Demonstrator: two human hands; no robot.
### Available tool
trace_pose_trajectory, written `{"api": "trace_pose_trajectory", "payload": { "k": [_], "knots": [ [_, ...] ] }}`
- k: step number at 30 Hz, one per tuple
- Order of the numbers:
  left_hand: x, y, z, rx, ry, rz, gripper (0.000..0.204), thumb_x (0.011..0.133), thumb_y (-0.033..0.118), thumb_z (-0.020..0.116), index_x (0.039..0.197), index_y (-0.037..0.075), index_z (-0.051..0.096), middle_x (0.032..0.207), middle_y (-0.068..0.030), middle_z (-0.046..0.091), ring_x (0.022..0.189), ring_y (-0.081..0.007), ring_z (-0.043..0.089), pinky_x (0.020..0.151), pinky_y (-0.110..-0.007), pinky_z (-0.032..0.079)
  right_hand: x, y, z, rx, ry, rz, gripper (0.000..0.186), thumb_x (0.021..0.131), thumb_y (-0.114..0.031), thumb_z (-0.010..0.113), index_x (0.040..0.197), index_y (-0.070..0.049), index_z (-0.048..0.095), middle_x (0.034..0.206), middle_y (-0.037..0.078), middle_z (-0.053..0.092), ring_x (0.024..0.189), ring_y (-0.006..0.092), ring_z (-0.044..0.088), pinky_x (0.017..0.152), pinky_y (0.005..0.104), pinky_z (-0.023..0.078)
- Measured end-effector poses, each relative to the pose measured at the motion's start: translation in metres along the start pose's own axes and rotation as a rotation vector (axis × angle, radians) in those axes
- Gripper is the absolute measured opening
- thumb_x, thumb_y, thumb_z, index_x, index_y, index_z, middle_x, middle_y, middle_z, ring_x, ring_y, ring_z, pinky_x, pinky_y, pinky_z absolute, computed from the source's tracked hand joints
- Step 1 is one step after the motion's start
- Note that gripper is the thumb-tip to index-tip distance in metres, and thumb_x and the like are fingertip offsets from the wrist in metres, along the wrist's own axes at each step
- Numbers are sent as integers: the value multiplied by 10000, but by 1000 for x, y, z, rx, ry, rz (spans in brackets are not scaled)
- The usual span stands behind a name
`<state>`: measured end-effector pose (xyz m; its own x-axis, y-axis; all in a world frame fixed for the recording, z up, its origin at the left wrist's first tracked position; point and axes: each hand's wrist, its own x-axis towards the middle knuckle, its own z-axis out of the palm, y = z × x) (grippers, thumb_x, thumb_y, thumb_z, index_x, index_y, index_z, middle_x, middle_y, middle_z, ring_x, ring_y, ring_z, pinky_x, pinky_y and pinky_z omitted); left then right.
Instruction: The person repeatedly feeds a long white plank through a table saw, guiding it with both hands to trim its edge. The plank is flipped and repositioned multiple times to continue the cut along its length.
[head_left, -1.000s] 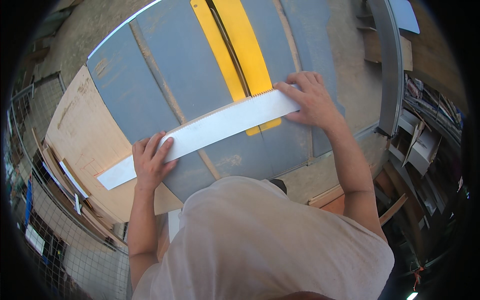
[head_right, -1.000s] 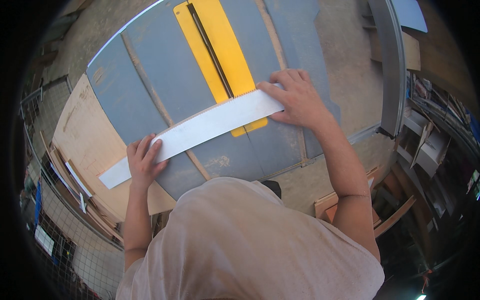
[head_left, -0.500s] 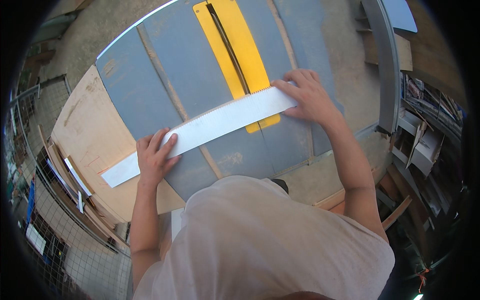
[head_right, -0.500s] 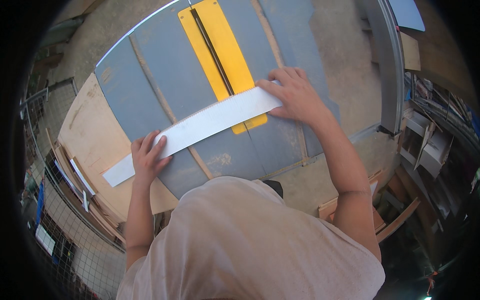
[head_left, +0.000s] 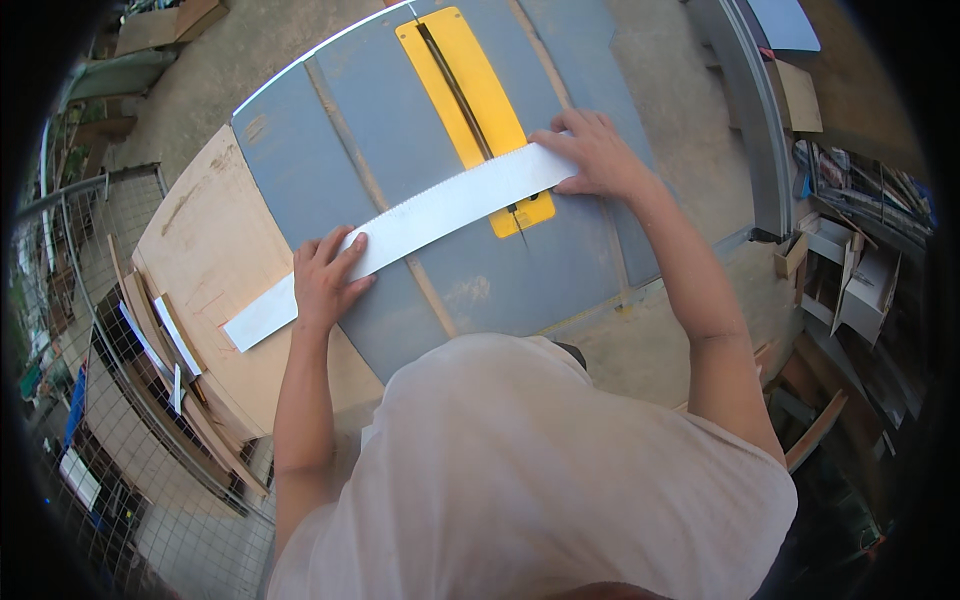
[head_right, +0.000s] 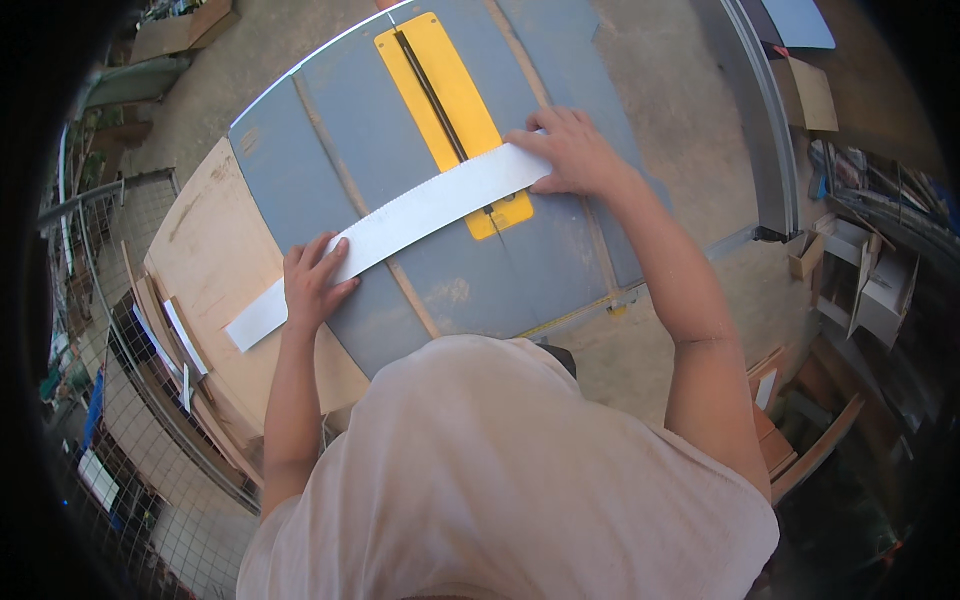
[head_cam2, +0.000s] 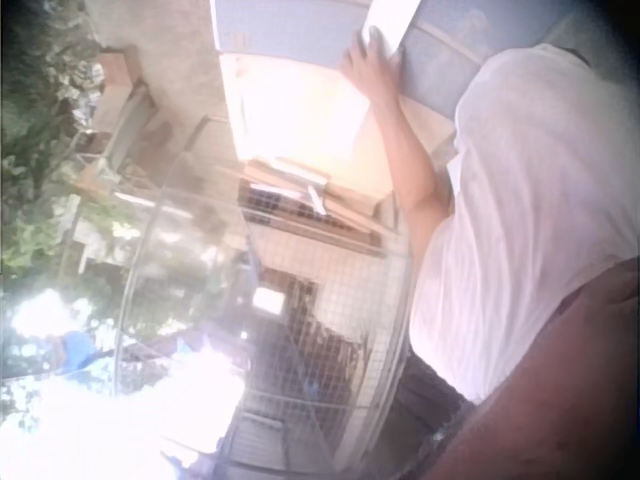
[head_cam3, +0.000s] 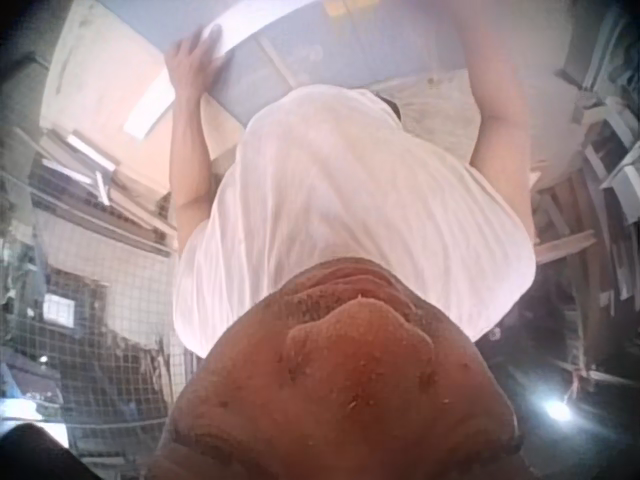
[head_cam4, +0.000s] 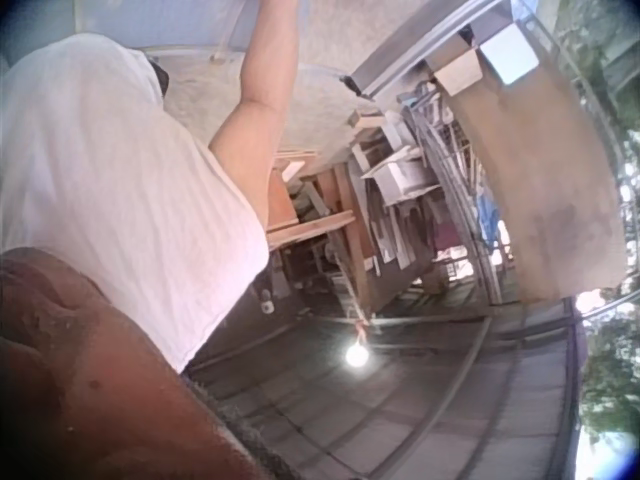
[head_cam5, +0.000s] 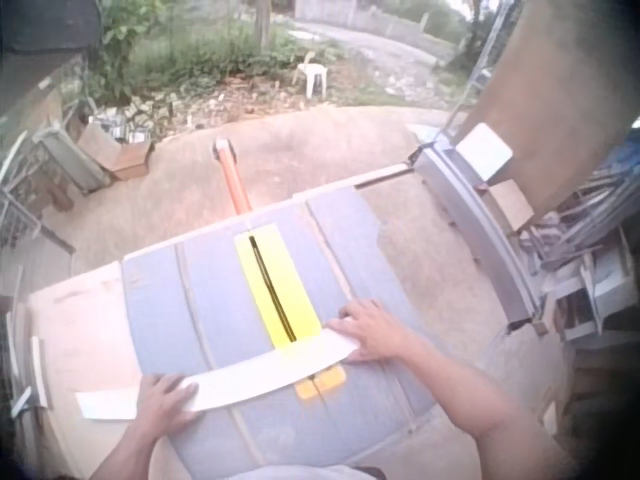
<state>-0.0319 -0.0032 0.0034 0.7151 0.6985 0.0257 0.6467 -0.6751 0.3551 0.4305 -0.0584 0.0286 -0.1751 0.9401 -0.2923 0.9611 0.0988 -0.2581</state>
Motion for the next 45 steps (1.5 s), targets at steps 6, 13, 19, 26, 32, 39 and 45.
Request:
{"api": "trace_pose_trajectory", "payload": {
  "k": [6, 13, 19, 26, 32, 39, 45],
  "knots": [
    [2, -2, 1, 11, -1, -14, 745, 606, 235, 944, 1317, 220, 724, 1399, 6, 639, 1054, -281, 577, 976, -412, 475, 1, -7, -5, 0, -24, 61, 726, 763, -257, 877, 1438, -275, 611, 1409, 89, 551, 1354, 300, 488, 1192, 442, 365],
    [5, -2, -1, 3, 3, -30, 736, 611, 218, 935, 1317, 185, 731, 1407, -32, 640, 1073, -310, 585, 992, -422, 508, 3, -4, -3, 17, -2, 59, 765, 744, -257, 877, 1458, -283, 604, 1436, 91, 546, 1388, 311, 463, 1205, 448, 355],
    [7, -5, -1, 15, -5, -48, 716, 650, 255, 934, 1337, 248, 731, 1410, 13, 640, 1083, -274, 583, 1021, -395, 486, 3, -5, 1, 21, 31, 76, 752, 745, -227, 867, 1449, -285, 612, 1463, 89, 532, 1400, 332, 449, 1222, 462, 353],
    [11, -8, -2, 4, 2, -41, 729, 636, 203, 922, 1338, 201, 726, 1419, -43, 638, 1111, -311, 590, 1028, -413, 506, 9, 4, 3, 39, 37, 45, 798, 719, -253, 846, 1475, -307, 594, 1467, 96, 532, 1410, 335, 434, 1227, 457, 327],
    [16, -11, -3, 4, -4, -54, 738, 634, 207, 926, 1344, 209, 726, 1425, -46, 637, 1121, -312, 590, 1041, -411, 507, 16, 4, 3, 14, 28, 71, 804, 728, -271, 847, 1487, -323, 586, 1474, 83, 528, 1419, 319, 429, 1241, 455, 317],
    [21, -18, -3, -2, 3, -54, 745, 637, 217, 931, 1353, 214, 725, 1434, -63, 637, 1133, -311, 591, 1054, -410, 505, 21, 2, 0, -1, 30, 93, 825, 728, -280, 863, 1499, -336, 574, 1485, 76, 520, 1429, 300, 423, 1250, 449, 322],
    [25, -17, -7, 4, -12, -78, 742, 643, 226, 931, 1356, 221, 726, 1437, -66, 636, 1151, -308, 590, 1062, -406, 502, 26, 1, 0, -13, 36, 115, 829, 720, -282, 865, 1494, -349, 575, 1485, 66, 521, 1431, 287, 418, 1250, 444, 334]
  ]
}}
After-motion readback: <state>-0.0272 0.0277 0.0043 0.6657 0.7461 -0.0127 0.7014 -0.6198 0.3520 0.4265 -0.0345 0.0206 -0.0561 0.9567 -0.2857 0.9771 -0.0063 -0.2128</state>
